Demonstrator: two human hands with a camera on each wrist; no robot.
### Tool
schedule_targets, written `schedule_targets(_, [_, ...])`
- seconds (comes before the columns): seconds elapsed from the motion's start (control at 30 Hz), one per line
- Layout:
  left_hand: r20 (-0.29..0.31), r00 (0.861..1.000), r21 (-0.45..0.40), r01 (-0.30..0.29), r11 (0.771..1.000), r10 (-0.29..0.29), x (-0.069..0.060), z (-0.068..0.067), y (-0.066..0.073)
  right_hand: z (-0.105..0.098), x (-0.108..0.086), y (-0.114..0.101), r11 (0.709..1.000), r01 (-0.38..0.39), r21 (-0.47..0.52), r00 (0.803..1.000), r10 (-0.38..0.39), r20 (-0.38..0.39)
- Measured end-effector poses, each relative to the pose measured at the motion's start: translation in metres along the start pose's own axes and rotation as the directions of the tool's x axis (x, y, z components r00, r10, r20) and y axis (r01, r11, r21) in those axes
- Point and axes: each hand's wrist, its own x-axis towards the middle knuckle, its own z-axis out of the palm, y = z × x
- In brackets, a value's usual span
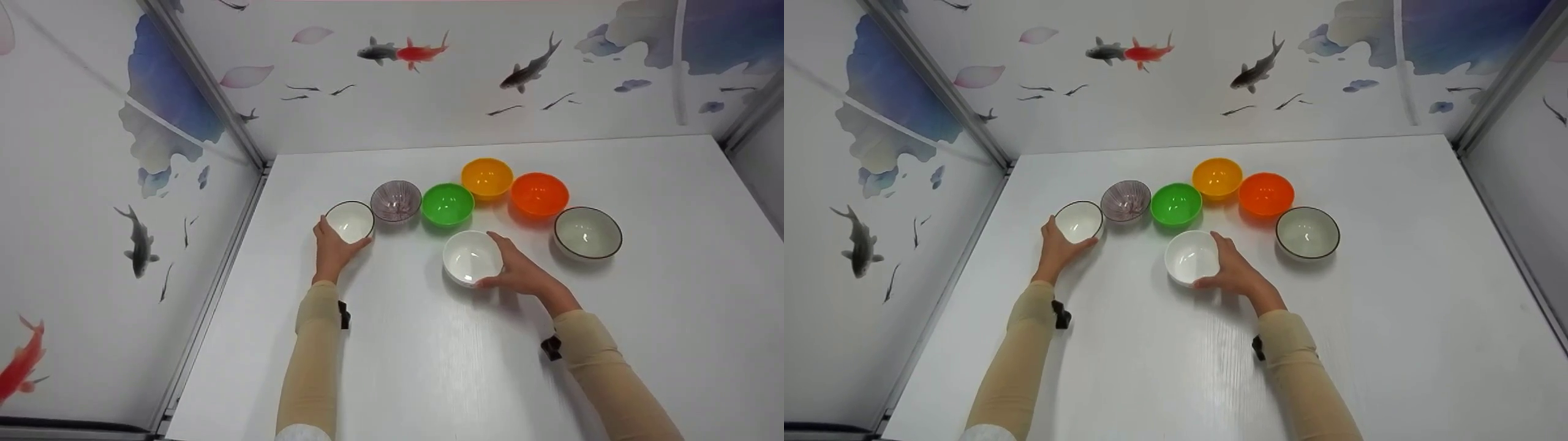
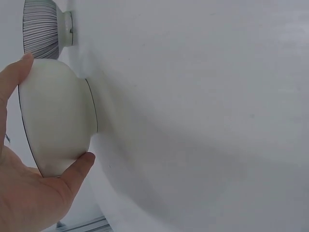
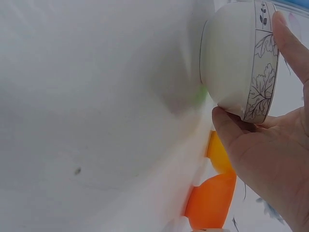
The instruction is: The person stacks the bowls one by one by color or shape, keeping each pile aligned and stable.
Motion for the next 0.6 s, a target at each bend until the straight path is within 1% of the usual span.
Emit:
schedule_targets(0.27, [-0.019, 1.0, -0.012, -0.011, 1.0, 0.011, 0.0011, 0.0011, -0.0016, -0.0002, -0.001, -0.0004, 1.0, 0.012, 0.003, 1.0, -0.012, -0.005])
schedule_targets(0.37, [-0.019, 1.0, -0.01, -0.006, 1.0, 0.006, 0.0003, 0.001, -0.0013, -0.0003, -0.0008, -0.0006, 1.0, 0.017, -0.004, 1.0, -0.017, -0.004])
schedule_targets(0.6, [-0.018, 1.0, -0.002, -0.013, 1.0, 0.013, -0.0025, -0.0003, -0.0001, -0.0001, -0.0011, -0.0013, 1.0, -0.012, -0.006, 1.0, 0.012, 0.003])
